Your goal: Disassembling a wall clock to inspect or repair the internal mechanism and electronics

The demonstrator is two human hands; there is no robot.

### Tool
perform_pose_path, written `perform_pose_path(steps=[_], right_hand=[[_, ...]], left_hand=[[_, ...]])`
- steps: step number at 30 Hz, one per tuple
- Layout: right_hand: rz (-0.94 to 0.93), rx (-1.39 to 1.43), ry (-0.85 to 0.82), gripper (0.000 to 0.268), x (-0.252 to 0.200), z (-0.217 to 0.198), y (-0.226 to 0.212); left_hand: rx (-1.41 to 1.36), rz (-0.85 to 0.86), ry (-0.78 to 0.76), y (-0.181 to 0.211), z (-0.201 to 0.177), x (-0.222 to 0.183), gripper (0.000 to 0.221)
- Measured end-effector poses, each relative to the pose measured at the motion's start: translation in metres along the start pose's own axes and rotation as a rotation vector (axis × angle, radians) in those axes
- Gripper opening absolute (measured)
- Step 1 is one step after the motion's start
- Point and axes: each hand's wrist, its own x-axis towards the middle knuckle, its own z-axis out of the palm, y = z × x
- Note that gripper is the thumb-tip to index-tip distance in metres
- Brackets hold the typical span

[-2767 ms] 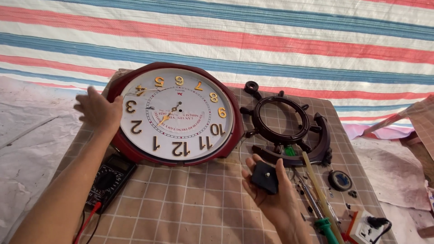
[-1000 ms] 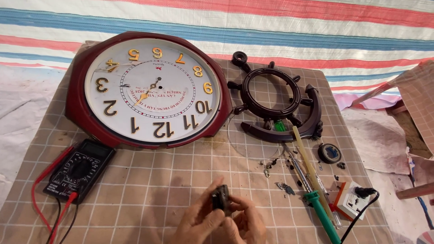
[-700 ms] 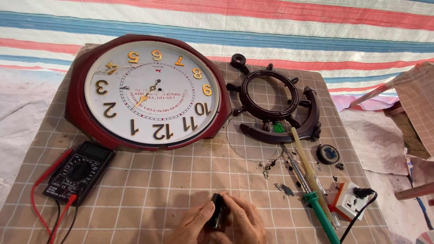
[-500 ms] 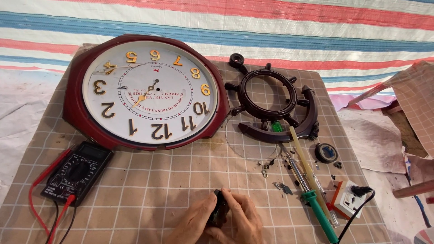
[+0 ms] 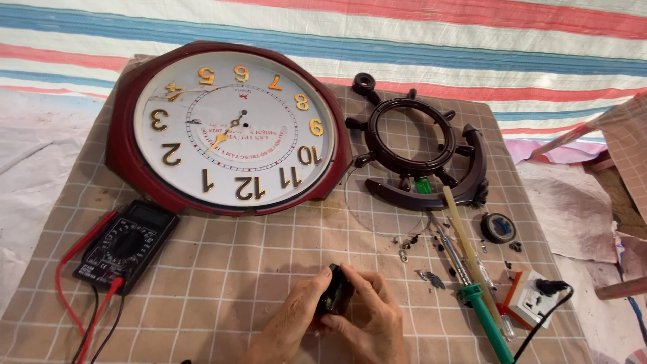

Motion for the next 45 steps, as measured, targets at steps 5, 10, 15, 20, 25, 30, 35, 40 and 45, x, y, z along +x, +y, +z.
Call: perform_pose_path(steps=[5, 10, 15, 20, 25, 30, 35, 40, 45], right_hand=[[0.234, 0.561, -0.054, 0.069, 0.003, -0.006, -0.015], [0.530, 0.963, -0.002, 0.078, 0.005, -0.016, -0.017], [0.384, 1.328, -0.056, 0.067, -0.004, -0.019, 0.012], [0.827, 1.232, 0.217, 0.062, -0.001, -0.022, 0.006], [0.867, 1.229, 0.136, 0.060, -0.004, -0.031, 0.015], [0.719, 0.530, 0.373, 0.031, -0.003, -0.044, 0.008], [0.682, 0.296, 0.382, 0.030, -0.002, -0.053, 0.003], [0.569, -0.197, 0.261, 0.029, -0.011, -0.053, 0.016], [0.435, -0.419, 0.306, 0.026, -0.017, -0.045, 0.030]], left_hand=[[-0.195, -0.041, 0.025, -0.017, -0.009, 0.015, 0.041], [-0.343, -0.129, -0.003, -0.011, -0.011, 0.012, 0.041], [-0.447, -0.157, -0.138, -0.011, -0.018, 0.008, 0.054], [-0.424, -0.119, -0.103, -0.005, -0.023, -0.001, 0.054], [-0.322, -0.102, -0.080, 0.003, -0.031, -0.001, 0.056], [-0.278, -0.130, -0.148, 0.011, -0.029, 0.001, 0.051], [-0.187, -0.119, -0.178, 0.013, -0.026, 0.006, 0.053], [-0.179, -0.114, -0.201, 0.011, -0.026, 0.012, 0.056], [-0.195, -0.150, -0.196, 0.008, -0.028, 0.015, 0.062]])
